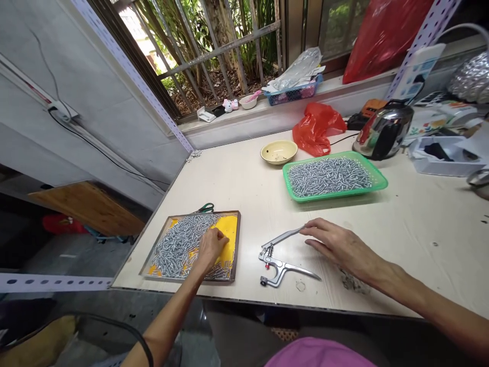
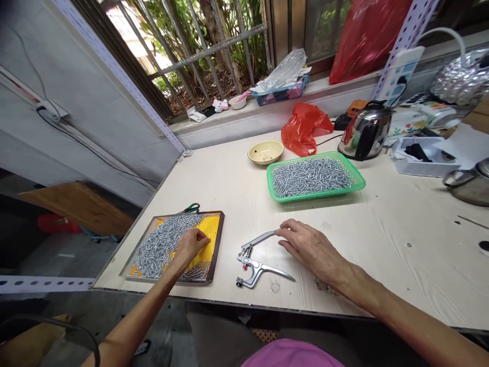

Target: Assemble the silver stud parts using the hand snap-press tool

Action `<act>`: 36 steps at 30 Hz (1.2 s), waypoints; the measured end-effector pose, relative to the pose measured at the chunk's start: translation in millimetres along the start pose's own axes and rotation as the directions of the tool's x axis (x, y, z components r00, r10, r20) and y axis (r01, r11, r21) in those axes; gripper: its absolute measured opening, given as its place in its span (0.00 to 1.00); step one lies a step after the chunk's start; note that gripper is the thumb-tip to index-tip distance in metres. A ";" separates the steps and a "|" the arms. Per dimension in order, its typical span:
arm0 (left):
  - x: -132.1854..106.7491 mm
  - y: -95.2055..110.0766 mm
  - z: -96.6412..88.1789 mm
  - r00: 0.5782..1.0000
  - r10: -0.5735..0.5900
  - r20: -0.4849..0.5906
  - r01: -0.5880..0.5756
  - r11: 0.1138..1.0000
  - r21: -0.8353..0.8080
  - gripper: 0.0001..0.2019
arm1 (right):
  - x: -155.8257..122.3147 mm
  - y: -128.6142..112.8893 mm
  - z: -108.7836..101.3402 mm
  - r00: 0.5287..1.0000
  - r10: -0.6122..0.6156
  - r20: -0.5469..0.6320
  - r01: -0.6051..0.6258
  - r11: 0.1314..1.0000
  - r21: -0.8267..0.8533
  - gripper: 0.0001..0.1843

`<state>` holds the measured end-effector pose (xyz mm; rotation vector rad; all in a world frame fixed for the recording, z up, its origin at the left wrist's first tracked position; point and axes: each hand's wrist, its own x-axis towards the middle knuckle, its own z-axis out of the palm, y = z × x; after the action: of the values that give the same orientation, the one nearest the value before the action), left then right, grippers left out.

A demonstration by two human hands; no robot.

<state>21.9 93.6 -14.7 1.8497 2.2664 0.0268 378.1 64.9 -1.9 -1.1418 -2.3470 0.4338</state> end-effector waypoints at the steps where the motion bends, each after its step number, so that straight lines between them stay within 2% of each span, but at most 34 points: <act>1: -0.8 1.3 0.1 1.000 0.002 0.000 -0.002 1.000 0.012 0.06 | -1.6 -3.1 1.9 1.000 -0.002 0.014 0.002 1.000 0.017 0.14; 8: -10.6 15.7 5.5 0.996 0.089 -0.030 -0.082 0.980 0.180 0.12 | -15.9 -24.8 24.4 0.993 -0.011 0.119 0.005 0.999 0.051 0.14; 13: -14.9 19.7 5.1 0.986 0.163 -0.024 -0.153 0.959 0.238 0.14 | -22.1 -28.2 36.1 0.982 -0.017 0.189 0.014 1.000 0.018 0.12; 15: -17.2 21.3 -0.8 0.985 0.160 -0.057 -0.148 0.974 0.173 0.13 | -24.8 -25.9 39.4 0.979 -0.004 0.205 0.005 1.000 -0.004 0.11; 18: -29.2 29.8 -12.5 0.992 0.086 -0.091 -0.099 0.984 -0.149 0.10 | -29.6 -22.4 42.4 0.975 0.027 0.221 -0.018 0.999 -0.040 0.09; 19: -36.0 34.9 -15.2 0.998 0.054 -0.045 -0.065 0.956 -0.285 0.10 | -30.8 -21.8 42.5 0.973 0.035 0.230 -0.025 0.999 -0.047 0.09; 21: -51.9 47.7 -16.4 0.990 0.026 0.139 0.047 0.869 -0.493 0.14 | -32.3 -21.8 41.3 0.966 0.051 0.254 -0.037 0.998 -0.057 0.09; 23: -66.5 61.6 -11.2 0.944 0.052 0.325 0.155 0.799 -0.581 0.17 | -32.3 -22.9 39.2 0.959 0.062 0.277 -0.046 0.997 -0.065 0.09; 25: -75.8 72.9 -1.9 0.902 0.074 0.425 0.215 0.777 -0.592 0.18 | -31.5 -23.9 37.6 0.957 0.069 0.283 -0.049 0.996 -0.077 0.09; 30: -77.1 81.0 16.0 0.882 0.056 0.467 0.247 0.789 -0.562 0.22 | -30.8 -22.9 39.0 0.963 0.069 0.259 -0.049 0.995 -0.082 0.10; 36: -74.9 80.1 16.1 0.880 0.058 0.471 0.215 0.837 -0.503 0.19 | -33.3 -19.3 43.8 0.971 0.051 0.233 -0.033 0.996 -0.081 0.10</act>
<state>116.1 35.7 -6.8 1.2836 1.7510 0.1707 359.0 23.8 -38.5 -1.2363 -2.5658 0.5232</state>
